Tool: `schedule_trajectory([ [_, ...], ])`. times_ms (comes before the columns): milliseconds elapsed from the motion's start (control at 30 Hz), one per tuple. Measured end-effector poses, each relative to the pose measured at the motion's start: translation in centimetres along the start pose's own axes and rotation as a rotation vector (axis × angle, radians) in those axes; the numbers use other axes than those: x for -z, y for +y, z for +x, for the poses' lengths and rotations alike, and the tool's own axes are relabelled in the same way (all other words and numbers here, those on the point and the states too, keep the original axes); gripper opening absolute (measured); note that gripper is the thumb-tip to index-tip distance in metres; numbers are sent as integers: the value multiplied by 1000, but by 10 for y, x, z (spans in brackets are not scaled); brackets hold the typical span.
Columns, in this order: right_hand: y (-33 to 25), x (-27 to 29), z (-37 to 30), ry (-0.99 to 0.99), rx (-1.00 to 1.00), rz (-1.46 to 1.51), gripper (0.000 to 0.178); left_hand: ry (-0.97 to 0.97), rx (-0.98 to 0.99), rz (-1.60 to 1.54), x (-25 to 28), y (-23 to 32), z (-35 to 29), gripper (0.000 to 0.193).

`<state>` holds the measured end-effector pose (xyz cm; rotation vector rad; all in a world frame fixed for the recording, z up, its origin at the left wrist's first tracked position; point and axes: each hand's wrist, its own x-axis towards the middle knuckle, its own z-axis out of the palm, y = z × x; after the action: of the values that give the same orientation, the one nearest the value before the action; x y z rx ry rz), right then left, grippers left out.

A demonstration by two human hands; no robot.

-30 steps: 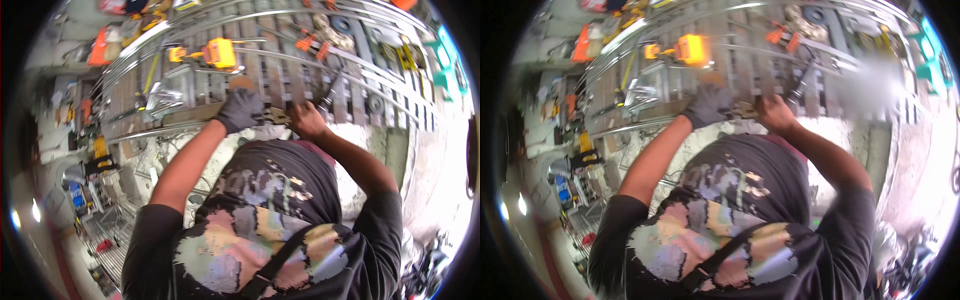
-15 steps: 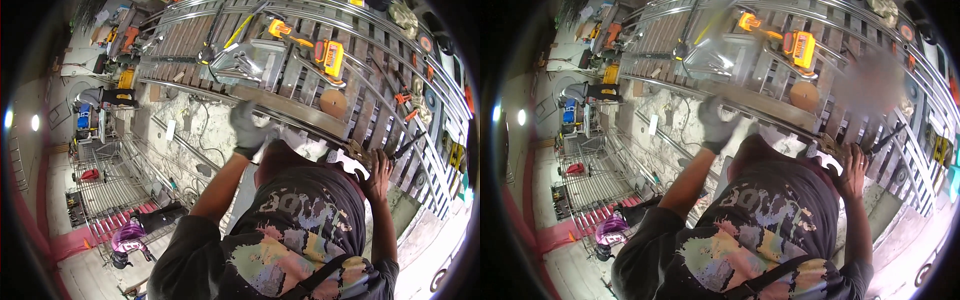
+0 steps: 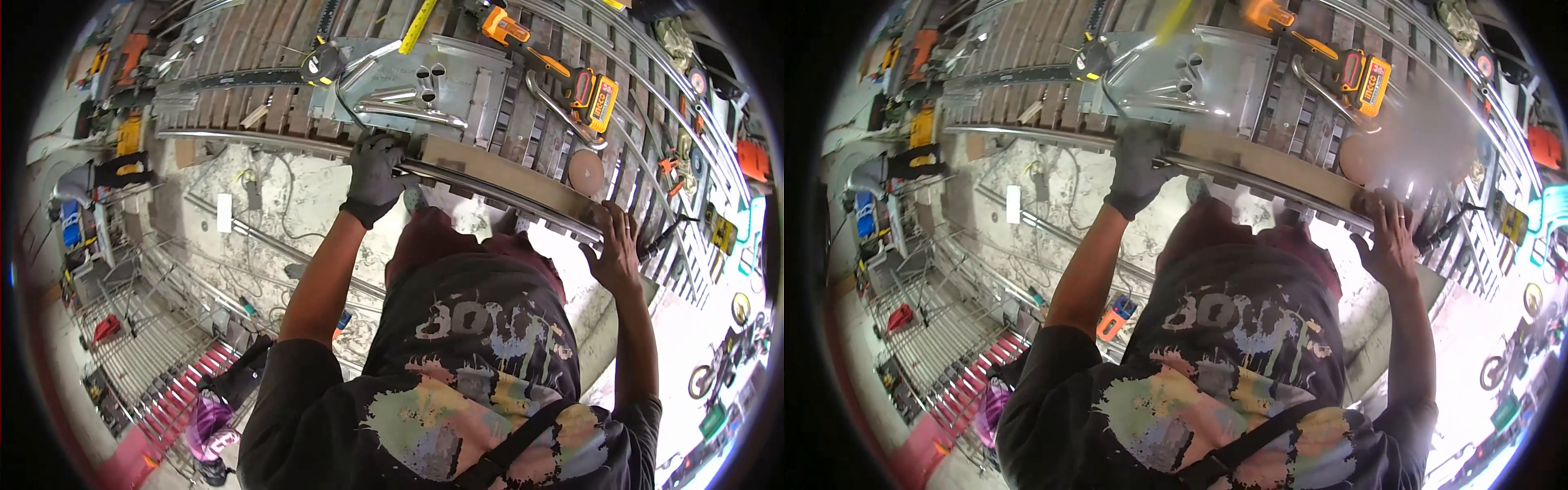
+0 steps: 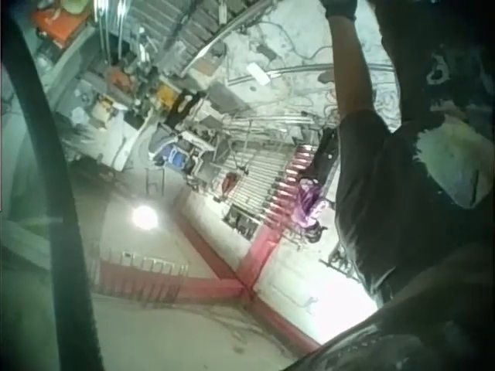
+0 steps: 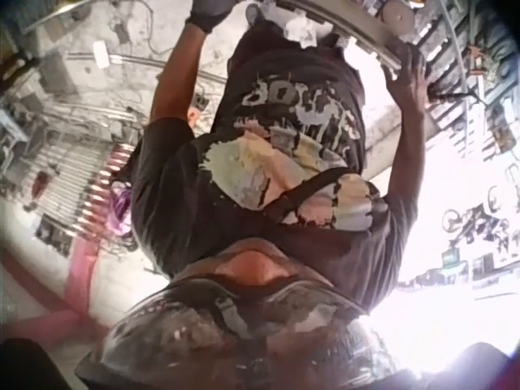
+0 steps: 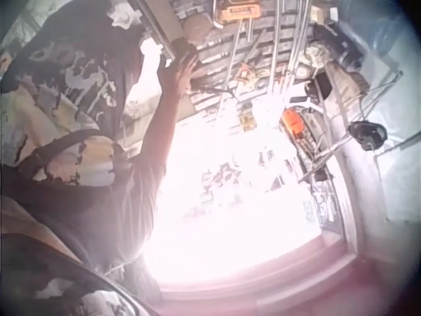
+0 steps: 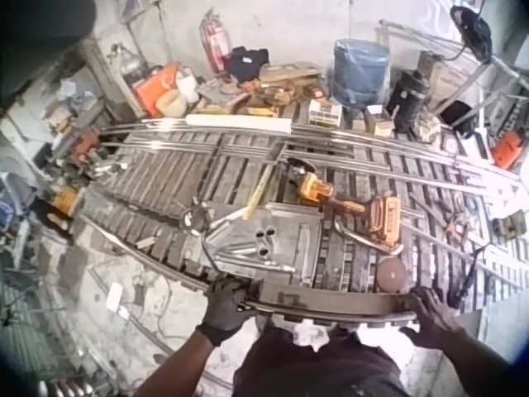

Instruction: The person fits and assembles metal handles, metal tubes, and metal brackets onto a larger metal frame on a fabrication workbench. The person uses work gloves, a tape measure, and metal clamps to secure the components.

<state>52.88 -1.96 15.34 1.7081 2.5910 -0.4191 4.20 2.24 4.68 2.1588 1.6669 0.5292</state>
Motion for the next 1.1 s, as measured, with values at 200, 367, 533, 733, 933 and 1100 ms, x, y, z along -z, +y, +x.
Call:
schedule_trajectory([
  [200, -29, -10, 11, 94, -215, -80, 64, 9, -149, -72, 0, -10, 13, 46],
  [367, -36, -18, 14, 106, -303, -85, 62, -53, -141, -94, 7, -5, 20, 40],
  [533, -39, -16, 15, 123, -304, -94, 58, -16, -143, 14, 5, -2, 19, 32],
  [733, -44, -19, 12, 183, -299, -143, 59, 45, -138, 55, 10, 7, 19, 35],
  [933, -57, -25, -7, 240, -426, -131, 66, -222, -54, 193, 3, -2, 17, 53],
  [1100, -77, -38, -49, 313, -482, -154, 71, -53, -44, 29, -2, -4, 8, 57],
])
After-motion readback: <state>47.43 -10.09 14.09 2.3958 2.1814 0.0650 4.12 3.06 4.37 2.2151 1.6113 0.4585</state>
